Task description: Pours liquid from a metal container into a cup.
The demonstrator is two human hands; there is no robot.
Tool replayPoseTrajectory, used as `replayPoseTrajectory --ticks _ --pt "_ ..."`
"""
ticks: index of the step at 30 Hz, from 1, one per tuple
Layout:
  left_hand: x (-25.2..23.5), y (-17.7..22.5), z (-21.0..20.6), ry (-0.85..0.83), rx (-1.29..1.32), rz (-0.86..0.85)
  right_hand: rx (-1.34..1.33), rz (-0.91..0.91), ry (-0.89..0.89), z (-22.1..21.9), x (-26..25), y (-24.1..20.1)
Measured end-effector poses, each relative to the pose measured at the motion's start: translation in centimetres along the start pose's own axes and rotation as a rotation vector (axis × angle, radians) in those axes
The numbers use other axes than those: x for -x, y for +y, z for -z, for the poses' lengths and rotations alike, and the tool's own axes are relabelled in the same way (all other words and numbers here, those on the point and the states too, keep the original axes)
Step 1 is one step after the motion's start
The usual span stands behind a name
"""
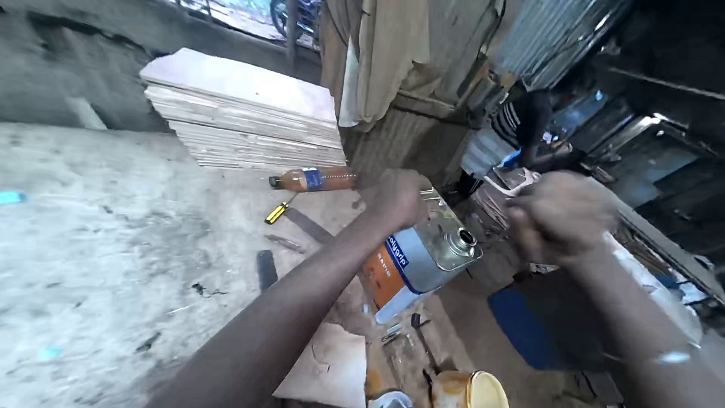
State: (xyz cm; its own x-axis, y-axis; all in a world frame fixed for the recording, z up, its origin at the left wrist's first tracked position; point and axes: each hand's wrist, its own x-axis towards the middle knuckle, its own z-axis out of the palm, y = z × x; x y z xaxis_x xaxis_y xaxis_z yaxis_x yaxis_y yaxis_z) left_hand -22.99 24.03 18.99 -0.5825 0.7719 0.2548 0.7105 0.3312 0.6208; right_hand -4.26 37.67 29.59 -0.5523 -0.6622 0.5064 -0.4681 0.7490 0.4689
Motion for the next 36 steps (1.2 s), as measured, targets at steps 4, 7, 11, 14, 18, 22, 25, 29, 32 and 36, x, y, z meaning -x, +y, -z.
replayPoseTrajectory --ticks 4,7,11,14,18,22,25,29,32,36 --pt "0.3 0.0 -0.2 -0.001 -0.004 -0.027 -0.142 -0.202 -0.058 3.6 -3.3 -7.7" --pt "0.2 -0.4 -0.5 0.026 -0.026 -0.049 -0.512 -0.271 -0.465 -4.8 -1.2 -16.1" --pt "0.0 -0.3 -0.8 0.046 -0.045 -0.012 -0.770 -0.374 -0.996 -15.6 3.1 -21.5" --pt "-0.1 -0.3 -0.8 0.018 0.003 0.047 -0.692 -0.429 -1.027 -18.3 4.1 -22.9" --pt "-0.3 -0.5 -1.1 -0.016 0.079 0.088 -0.763 -0.599 -0.928 -12.2 4.2 -22.7" --pt "-0.1 -0.3 -0.8 -0.086 0.100 0.167 -0.834 -1.065 -0.367 -2.1 9.6 -24.4" --pt "-0.1 -0.1 -0.7 -0.120 0.062 0.190 -0.582 -1.427 0.255 3.4 17.2 -28.9" --pt "-0.3 -0.3 -0.7 -0.100 0.011 0.188 -0.461 -1.876 0.338 3.6 28.9 -39.5" --pt "0.0 -0.5 -1.0 -0.054 0.016 0.181 -0.721 -1.984 -0.183 0.1 33.4 -44.8" --pt "0.7 -0.7 -1.3 0.028 0.060 0.210 -0.913 -1.878 -0.136 -5.5 34.0 -44.7"
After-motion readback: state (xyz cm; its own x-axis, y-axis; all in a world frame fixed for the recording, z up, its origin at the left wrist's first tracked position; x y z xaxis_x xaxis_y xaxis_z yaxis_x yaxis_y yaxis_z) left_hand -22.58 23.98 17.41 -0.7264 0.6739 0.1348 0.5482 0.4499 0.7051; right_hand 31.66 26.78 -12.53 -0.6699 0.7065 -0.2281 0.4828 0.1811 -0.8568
